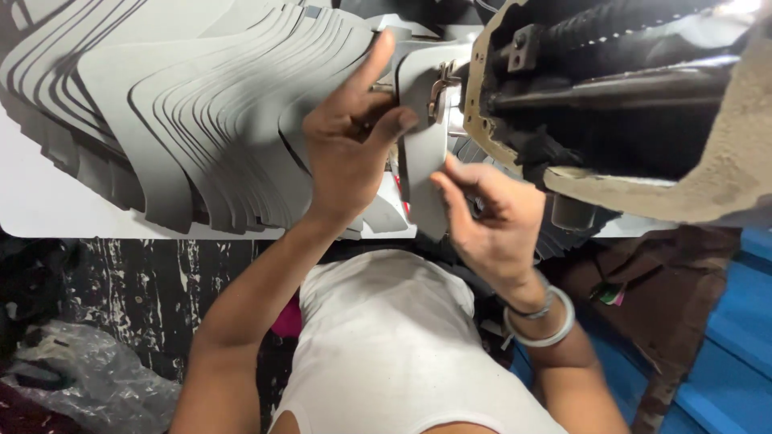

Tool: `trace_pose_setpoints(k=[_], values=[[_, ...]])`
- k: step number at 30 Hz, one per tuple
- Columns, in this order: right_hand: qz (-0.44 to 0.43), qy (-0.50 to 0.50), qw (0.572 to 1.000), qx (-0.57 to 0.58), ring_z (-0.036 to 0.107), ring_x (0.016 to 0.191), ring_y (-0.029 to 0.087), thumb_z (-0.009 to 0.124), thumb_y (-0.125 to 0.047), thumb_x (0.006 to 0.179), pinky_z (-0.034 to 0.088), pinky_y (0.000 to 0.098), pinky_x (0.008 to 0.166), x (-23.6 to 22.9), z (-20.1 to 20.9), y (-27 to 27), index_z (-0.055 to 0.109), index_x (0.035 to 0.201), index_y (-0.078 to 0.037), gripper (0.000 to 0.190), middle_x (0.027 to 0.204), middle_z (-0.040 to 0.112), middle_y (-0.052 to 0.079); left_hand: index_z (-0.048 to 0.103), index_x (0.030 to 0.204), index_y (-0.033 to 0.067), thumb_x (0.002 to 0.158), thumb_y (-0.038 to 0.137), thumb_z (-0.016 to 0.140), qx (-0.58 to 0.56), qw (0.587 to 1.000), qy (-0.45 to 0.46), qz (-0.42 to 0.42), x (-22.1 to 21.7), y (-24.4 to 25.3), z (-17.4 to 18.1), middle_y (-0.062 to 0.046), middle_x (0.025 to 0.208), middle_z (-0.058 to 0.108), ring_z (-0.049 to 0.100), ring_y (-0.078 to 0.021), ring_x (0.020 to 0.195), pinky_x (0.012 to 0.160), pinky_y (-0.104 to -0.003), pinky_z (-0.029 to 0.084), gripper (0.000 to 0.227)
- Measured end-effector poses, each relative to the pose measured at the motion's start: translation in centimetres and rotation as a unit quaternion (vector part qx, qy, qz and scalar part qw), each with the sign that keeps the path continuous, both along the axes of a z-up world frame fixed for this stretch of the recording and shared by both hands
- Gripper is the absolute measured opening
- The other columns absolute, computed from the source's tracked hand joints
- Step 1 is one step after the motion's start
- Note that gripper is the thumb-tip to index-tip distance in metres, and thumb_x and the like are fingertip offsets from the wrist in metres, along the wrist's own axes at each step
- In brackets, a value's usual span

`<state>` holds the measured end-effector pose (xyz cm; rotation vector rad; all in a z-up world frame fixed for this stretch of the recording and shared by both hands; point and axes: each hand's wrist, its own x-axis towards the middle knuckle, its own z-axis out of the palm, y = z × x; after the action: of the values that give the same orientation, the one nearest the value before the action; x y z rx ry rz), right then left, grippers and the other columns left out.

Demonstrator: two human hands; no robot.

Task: The recorder is stitching together synthetic shoe upper components using an industrial sewing machine in a manufacturing facility.

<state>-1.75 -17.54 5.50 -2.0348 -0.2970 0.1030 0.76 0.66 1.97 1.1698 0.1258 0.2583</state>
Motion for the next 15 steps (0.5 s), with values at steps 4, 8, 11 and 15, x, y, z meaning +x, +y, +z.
trace_pose_setpoints(k=[4,8,11,15], values=[[-0.021,0.031,0.997,0.065,0.062,0.086,0.001,0.075,0.007,0.097,0.052,0.0155,0.078,-1.8,-0.9,0.7,0.073,0.110,0.007,0.013,0.093,0.074,0.005,0.072,0.126,0.0018,0.097,-0.004,0.077,0.009,0.997,0.041,-0.060,-2.1,1.0,-1.7,-0.001,0.106,0.075,0.066,-0.0036,0.091,0.080,-0.018,0.053,0.030],[-0.066,0.069,0.990,0.102,0.062,0.077,0.001,0.076,0.005,0.095,0.049,0.0147,0.067,-3.1,-2.0,1.2,0.074,0.106,0.007,0.011,0.087,0.075,0.005,0.077,0.110,0.0012,0.096,-0.009,0.073,0.005,0.988,0.084,-0.126,-3.4,2.1,-2.4,-0.007,0.106,0.078,0.073,-0.0088,0.096,0.088,-0.023,0.061,0.018],[-0.079,0.123,0.981,0.126,0.069,0.078,0.004,0.077,0.003,0.093,0.054,0.0167,0.067,-3.1,-2.8,1.0,0.073,0.103,0.006,0.011,0.087,0.075,0.005,0.077,0.109,0.0001,0.093,-0.009,0.075,0.028,0.981,0.100,-0.165,-3.4,2.9,-1.8,-0.008,0.105,0.078,0.073,-0.0096,0.095,0.088,-0.024,0.061,0.018],[-0.074,0.158,0.967,0.184,0.070,0.077,0.006,0.076,0.002,0.094,0.055,0.0188,0.067,-2.8,-3.5,0.8,0.073,0.102,0.005,0.009,0.088,0.077,0.007,0.076,0.111,-0.0005,0.092,-0.008,0.075,0.025,0.972,0.110,-0.204,-2.7,3.8,-1.3,-0.009,0.107,0.078,0.073,-0.0102,0.097,0.087,-0.024,0.061,0.021]])
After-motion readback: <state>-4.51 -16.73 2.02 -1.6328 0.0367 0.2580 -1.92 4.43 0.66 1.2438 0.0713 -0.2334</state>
